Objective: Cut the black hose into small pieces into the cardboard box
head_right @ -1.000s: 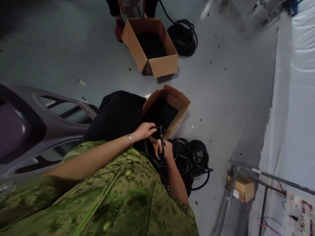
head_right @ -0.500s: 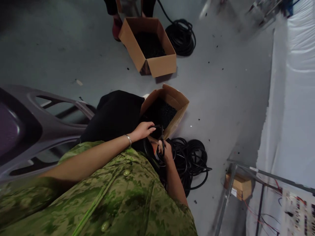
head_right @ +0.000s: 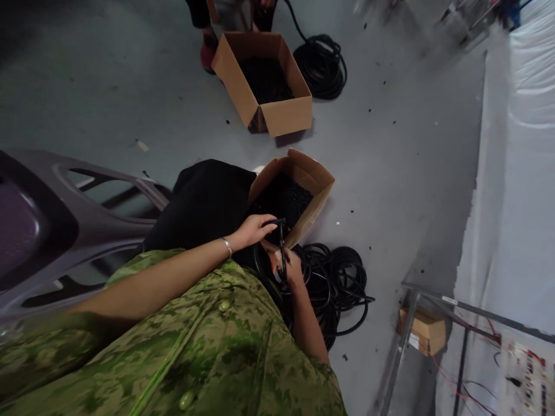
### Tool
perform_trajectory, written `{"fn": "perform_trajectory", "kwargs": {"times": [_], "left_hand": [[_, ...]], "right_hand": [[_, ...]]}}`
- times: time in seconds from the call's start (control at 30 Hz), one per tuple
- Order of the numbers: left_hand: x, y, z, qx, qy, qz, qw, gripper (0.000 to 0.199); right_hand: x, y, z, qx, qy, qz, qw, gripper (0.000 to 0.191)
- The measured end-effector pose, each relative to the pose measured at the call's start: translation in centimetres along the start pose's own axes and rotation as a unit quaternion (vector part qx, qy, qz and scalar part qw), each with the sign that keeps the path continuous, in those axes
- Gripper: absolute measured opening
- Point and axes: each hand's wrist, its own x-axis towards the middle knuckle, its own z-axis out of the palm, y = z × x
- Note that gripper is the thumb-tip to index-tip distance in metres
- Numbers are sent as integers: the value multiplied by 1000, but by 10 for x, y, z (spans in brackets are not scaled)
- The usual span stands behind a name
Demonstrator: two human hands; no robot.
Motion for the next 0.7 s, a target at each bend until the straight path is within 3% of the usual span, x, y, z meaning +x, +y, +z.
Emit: {"fn": "perform_trajectory", "kwargs": {"times": [0.23,0.7], "left_hand": [[1,-3,1,-4,-11,2,1000,27],[2,-6,4,-10,-16,-5,1000,32]], "right_hand": [[-4,-9,-3,47,0,2,999,46],[-6,-8,-1,39,7,9,999,47]]}}
